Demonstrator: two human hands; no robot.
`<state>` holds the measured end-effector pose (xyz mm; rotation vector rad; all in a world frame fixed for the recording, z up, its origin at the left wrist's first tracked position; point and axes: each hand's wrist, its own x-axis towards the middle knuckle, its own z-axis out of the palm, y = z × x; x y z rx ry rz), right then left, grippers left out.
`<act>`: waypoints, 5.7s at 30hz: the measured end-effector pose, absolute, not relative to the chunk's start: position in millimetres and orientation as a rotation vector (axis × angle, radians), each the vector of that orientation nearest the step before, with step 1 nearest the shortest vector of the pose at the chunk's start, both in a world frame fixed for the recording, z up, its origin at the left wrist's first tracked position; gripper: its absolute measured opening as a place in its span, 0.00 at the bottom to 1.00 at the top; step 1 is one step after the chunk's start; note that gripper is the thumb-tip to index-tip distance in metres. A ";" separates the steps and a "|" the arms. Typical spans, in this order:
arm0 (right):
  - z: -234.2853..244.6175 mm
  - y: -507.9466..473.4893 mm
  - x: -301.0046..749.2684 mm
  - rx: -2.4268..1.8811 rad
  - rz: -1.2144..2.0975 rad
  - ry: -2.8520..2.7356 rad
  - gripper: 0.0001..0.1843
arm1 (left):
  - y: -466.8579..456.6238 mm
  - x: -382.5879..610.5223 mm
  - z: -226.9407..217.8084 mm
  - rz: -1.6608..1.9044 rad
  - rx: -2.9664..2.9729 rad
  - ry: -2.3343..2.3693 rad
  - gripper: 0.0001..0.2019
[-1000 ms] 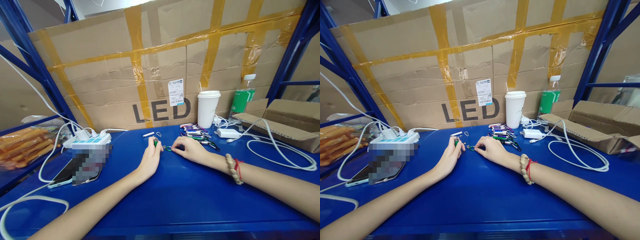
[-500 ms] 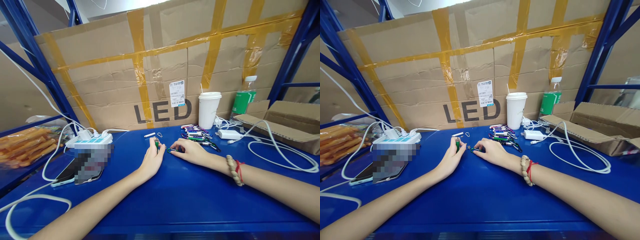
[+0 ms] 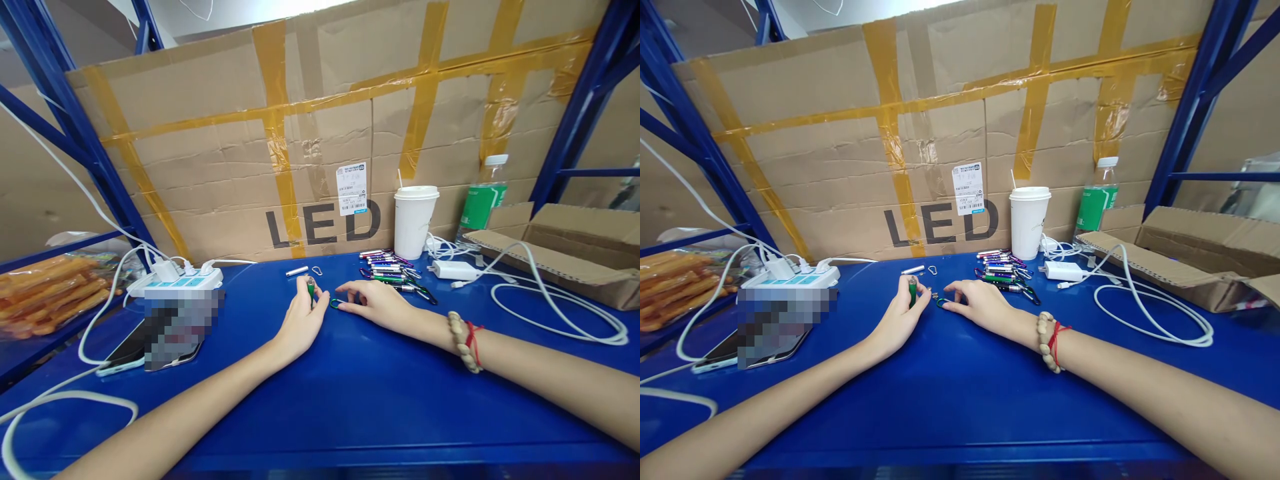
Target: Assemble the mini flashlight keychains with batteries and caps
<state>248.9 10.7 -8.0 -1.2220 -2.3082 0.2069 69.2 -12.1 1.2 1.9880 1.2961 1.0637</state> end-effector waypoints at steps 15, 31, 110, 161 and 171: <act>-7.3 9.2 248.6 -1.221 0.102 -2.294 0.14 | -12.7 69.2 0.7 1.039 1.999 1.308 0.07; -9.0 12.8 249.1 -1.149 0.182 -2.371 0.17 | -10.4 68.1 -2.0 1.002 2.085 1.306 0.08; -7.0 2.3 235.7 -0.864 -0.096 -2.096 0.17 | -12.4 68.0 -1.1 1.031 2.265 1.024 0.08; 27.4 23.2 301.0 -1.323 -0.145 -2.204 0.17 | 19.4 46.6 -7.9 0.743 2.629 1.544 0.09; 40.9 3.3 296.0 -1.728 -0.233 -2.594 0.06 | 14.6 52.2 -9.4 0.757 2.578 1.588 0.07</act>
